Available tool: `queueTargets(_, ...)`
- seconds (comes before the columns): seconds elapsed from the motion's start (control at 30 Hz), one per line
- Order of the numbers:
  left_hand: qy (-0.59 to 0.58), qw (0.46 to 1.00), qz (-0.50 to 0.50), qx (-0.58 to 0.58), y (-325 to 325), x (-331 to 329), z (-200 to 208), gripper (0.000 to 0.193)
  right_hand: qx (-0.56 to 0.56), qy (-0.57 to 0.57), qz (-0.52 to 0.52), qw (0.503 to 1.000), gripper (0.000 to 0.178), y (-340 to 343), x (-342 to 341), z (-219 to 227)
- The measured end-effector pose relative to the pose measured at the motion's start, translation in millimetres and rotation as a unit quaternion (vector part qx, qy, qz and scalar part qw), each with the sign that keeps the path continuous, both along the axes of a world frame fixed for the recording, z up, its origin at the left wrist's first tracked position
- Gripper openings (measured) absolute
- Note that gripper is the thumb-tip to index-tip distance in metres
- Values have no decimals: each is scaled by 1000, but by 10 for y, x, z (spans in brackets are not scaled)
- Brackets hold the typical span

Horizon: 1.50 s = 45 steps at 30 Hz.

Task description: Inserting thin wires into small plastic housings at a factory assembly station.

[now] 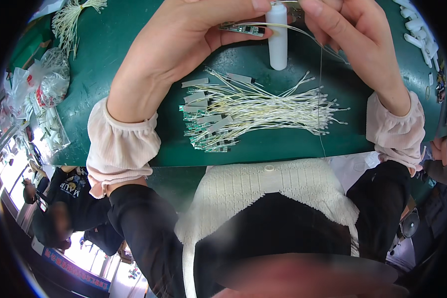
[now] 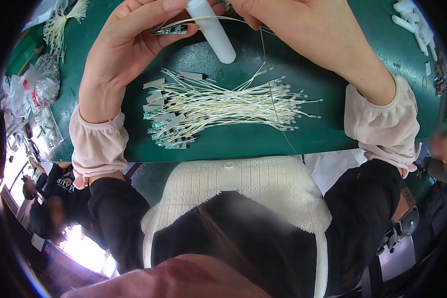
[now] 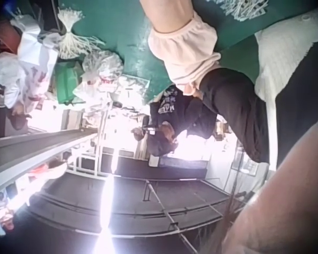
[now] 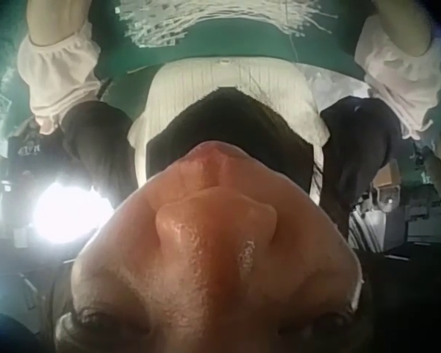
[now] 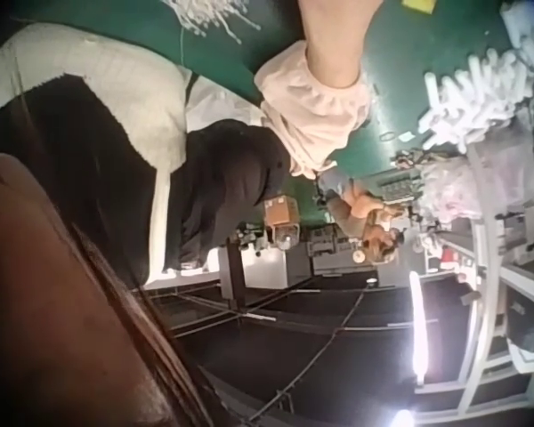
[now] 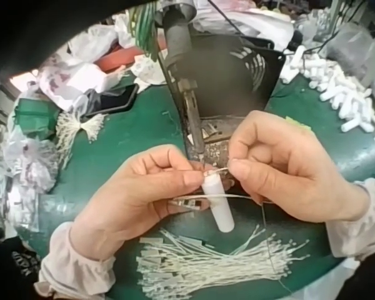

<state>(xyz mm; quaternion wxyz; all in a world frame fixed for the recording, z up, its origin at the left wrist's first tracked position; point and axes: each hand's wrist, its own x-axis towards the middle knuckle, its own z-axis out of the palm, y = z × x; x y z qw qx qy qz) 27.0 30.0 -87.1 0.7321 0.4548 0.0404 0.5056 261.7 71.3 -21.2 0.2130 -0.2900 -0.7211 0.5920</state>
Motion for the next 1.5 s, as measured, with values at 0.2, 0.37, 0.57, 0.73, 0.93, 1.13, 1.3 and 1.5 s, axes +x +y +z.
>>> queueTargets(0.2, 143, 924, 84, -344, -105, -27, 193, 3, 6, -17, -21, 1000, 12, -9, -2, 44)
queueTargets(0.37, -39, 999, -18, -15, 97, -42, -187, 5, -7, -11, -31, 999, 13, 0, -24, -11)
queueTargets(0.57, 154, 926, 102, -331, -159, -8, 353, 5, -17, 54, -20, 998, 14, 49, 23, -144)
queueTargets(0.73, 47, 981, 37, -187, 6, -55, -12, 5, -13, 59, -8, 998, 14, 41, -13, -156)
queueTargets(0.93, -40, 997, -17, -66, 89, -34, -168, 5, 12, -14, -34, 999, 13, -10, -31, -31)
queueTargets(1.13, -2, 999, -5, -54, 33, -52, -104, 5, -350, 168, -104, 916, 13, -43, -67, 55)
queueTargets(1.3, 143, 919, 67, -362, -216, -41, 332, 4, -83, -34, 4, 996, 24, 48, -19, 4)
queueTargets(1.5, 140, 917, 51, -371, -214, -17, 202, 4, 37, 493, 252, 832, 28, 275, -378, -883)
